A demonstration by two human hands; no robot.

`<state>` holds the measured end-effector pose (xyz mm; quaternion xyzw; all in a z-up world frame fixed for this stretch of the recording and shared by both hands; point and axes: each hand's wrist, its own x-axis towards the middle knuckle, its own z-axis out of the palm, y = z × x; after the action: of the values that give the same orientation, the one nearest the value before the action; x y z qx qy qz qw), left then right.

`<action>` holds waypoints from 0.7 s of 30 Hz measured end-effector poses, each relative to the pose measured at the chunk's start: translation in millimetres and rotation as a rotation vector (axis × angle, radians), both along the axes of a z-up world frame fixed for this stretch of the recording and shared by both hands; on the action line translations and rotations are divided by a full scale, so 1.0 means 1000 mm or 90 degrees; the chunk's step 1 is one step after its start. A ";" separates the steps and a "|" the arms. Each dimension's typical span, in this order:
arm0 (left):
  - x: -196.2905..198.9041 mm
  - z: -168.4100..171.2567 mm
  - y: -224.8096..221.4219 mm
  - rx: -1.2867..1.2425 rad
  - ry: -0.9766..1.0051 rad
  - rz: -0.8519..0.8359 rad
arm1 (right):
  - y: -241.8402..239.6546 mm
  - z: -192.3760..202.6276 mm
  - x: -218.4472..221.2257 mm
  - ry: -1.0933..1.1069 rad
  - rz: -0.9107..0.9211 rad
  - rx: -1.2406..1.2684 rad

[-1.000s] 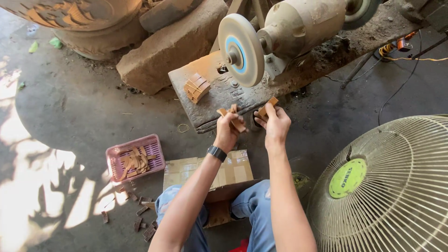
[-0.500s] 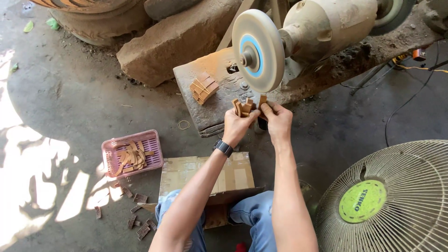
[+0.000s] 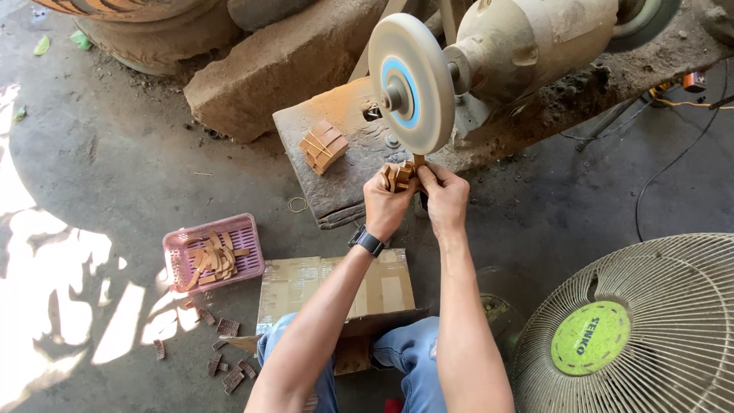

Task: Grinding and smoothing small wooden blocks using a bench grinder wheel.

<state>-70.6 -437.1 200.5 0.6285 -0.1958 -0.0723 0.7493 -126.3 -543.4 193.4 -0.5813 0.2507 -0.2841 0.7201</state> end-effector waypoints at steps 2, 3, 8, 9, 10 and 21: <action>0.000 0.000 -0.001 0.028 -0.050 0.028 | 0.002 0.004 0.003 0.012 -0.019 -0.039; 0.000 0.000 -0.001 0.056 -0.100 0.056 | 0.005 0.006 0.004 0.024 -0.037 -0.078; -0.001 0.000 0.000 0.045 -0.089 0.071 | 0.012 0.011 0.006 0.041 -0.055 -0.164; -0.001 0.000 0.001 0.044 -0.083 0.072 | 0.013 0.012 0.006 0.043 -0.055 -0.181; -0.001 0.001 0.002 0.044 -0.083 0.074 | 0.013 0.011 0.007 0.043 -0.053 -0.181; 0.000 0.010 0.011 0.066 -0.149 0.082 | 0.023 0.016 0.010 0.058 -0.068 -0.174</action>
<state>-70.8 -426.4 210.2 0.6815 -0.2375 0.0398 0.6911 -116.1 -520.2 209.7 -0.6719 0.2729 -0.3266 0.6061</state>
